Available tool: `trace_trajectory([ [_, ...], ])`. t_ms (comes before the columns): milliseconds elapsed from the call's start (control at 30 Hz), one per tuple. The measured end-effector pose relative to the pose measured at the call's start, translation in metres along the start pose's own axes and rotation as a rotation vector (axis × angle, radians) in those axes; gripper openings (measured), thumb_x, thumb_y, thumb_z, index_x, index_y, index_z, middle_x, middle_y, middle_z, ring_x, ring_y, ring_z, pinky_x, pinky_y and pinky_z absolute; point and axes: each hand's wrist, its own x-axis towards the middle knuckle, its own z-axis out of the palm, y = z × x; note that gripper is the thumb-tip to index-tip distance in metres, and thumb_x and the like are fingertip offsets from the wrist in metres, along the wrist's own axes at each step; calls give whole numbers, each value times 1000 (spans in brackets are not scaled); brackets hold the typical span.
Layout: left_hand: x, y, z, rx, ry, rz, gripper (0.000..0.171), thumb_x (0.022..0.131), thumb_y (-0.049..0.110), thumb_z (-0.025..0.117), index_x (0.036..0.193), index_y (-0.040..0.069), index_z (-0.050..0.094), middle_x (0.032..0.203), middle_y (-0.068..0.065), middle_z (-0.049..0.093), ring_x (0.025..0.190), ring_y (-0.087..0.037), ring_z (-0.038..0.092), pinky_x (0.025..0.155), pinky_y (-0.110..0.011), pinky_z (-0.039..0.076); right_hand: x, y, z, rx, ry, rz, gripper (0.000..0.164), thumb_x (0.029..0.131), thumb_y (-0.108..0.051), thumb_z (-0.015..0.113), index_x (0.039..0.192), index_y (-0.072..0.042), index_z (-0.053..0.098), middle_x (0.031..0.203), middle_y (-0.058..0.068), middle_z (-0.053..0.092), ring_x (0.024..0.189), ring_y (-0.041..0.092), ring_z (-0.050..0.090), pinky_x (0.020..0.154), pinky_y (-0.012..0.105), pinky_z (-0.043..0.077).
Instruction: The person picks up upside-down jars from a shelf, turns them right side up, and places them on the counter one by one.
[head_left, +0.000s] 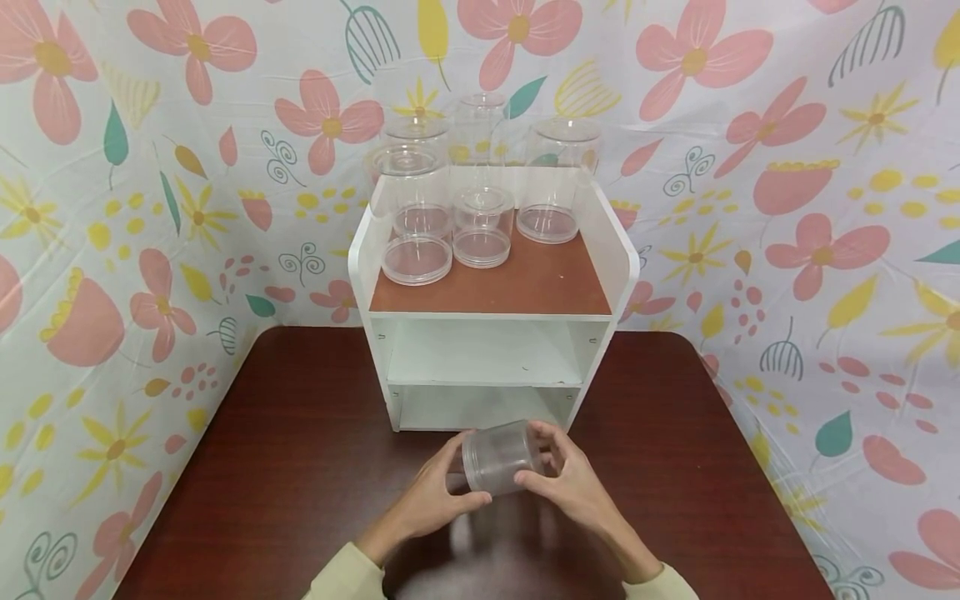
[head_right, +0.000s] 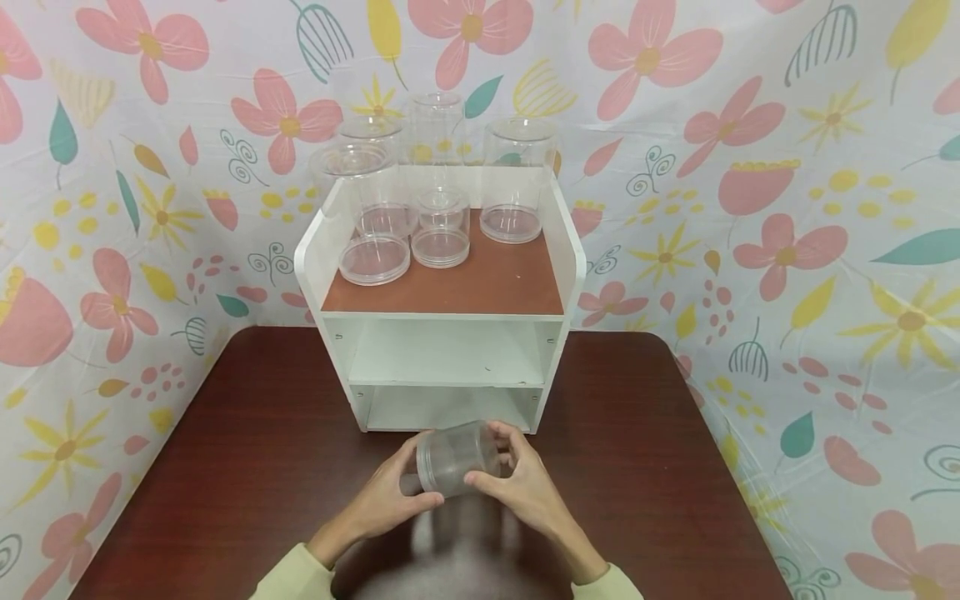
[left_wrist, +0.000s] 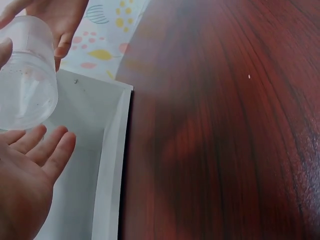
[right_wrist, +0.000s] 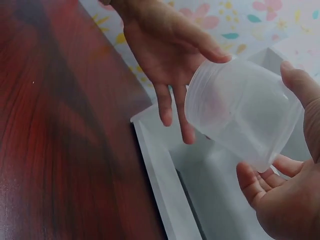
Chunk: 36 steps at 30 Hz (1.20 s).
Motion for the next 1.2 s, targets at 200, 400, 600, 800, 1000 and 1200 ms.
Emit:
trace_trajectory([
  [200, -2, 4, -1, -75, 6, -3, 92, 86, 31, 83, 157, 5, 31, 145, -19, 54, 122, -39, 60, 99, -61, 48, 0, -1, -6, -69, 29, -87, 64, 87, -3, 79, 143, 6, 51, 133, 20, 59, 111, 24, 60, 91, 29, 51],
  [400, -6, 4, -7, -90, 34, -23, 92, 83, 25, 86, 156, 7, 34, 146, -24, 50, 124, -42, 59, 102, -57, 49, 4, -13, -14, -177, 172, -127, 52, 88, -4, 80, 136, -8, 61, 127, 8, 64, 109, 30, 63, 89, 29, 53],
  [600, -16, 3, -18, -41, 80, -58, 95, 81, 25, 88, 156, 5, 33, 151, -21, 45, 125, -40, 58, 103, -47, 50, 10, -27, -26, -197, 395, -150, 40, 88, -1, 80, 126, -6, 68, 112, 5, 67, 87, 19, 64, 77, 20, 52],
  [800, -25, 3, -32, -13, 143, -76, 96, 79, 21, 91, 157, 9, 37, 150, -18, 47, 130, -38, 54, 106, -48, 47, 19, -40, -44, -254, 568, -186, 34, 89, 1, 79, 122, -3, 70, 107, 5, 65, 84, 13, 62, 73, 16, 50],
  [1000, -29, 5, -48, 37, 183, -50, 96, 78, 21, 92, 157, 9, 39, 148, -11, 50, 132, -33, 53, 107, -47, 47, 26, -51, -57, -335, 649, -188, 35, 88, 4, 78, 122, 4, 69, 108, 19, 64, 83, 11, 58, 75, 18, 49],
  [1200, -31, 5, -62, 118, 209, -33, 95, 77, 24, 93, 155, 7, 42, 141, -7, 52, 128, -28, 55, 104, -45, 50, 33, -55, -66, -363, 664, -219, 36, 88, 2, 79, 123, 2, 69, 110, 14, 63, 86, 12, 59, 77, 16, 48],
])
